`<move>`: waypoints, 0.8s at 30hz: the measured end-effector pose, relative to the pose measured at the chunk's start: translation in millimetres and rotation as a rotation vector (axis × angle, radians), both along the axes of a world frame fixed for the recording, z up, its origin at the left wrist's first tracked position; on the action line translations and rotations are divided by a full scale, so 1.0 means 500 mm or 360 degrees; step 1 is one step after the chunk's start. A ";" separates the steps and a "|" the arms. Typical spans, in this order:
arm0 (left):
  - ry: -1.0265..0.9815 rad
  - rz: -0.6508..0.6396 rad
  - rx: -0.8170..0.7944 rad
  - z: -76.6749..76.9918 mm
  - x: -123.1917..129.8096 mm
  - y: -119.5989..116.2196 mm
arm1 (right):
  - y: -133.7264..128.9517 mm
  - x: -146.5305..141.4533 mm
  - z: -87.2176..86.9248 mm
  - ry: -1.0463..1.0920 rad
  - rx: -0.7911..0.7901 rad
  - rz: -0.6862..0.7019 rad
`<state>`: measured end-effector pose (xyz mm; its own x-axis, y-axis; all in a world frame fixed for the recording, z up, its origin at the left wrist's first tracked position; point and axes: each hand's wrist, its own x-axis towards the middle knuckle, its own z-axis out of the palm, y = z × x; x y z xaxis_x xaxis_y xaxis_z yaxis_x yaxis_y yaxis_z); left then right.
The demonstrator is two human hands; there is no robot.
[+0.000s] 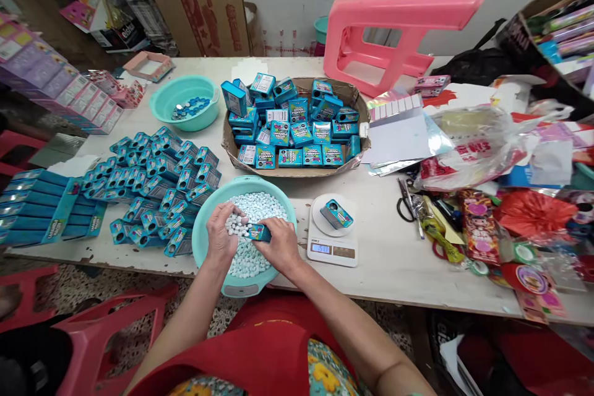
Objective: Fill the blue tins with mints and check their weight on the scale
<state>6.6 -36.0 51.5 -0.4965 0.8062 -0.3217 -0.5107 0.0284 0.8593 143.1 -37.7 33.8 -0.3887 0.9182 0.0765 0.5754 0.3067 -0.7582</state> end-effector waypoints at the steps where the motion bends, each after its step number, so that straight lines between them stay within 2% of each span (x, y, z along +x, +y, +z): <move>1: 0.0032 -0.0004 0.0001 0.000 0.001 0.000 | 0.000 -0.001 0.001 -0.0007 -0.0007 0.0002; 11: 0.0082 0.0092 0.0026 0.005 0.001 0.007 | -0.013 -0.007 0.006 -0.0038 0.0020 0.0023; 17: 0.0048 -0.0031 0.0026 -0.003 0.003 0.010 | 0.001 0.006 0.003 0.0020 -0.0008 -0.0008; 24: 0.0060 -0.0113 0.0088 -0.002 0.009 0.006 | 0.010 -0.011 -0.016 0.0052 -0.0122 -0.0003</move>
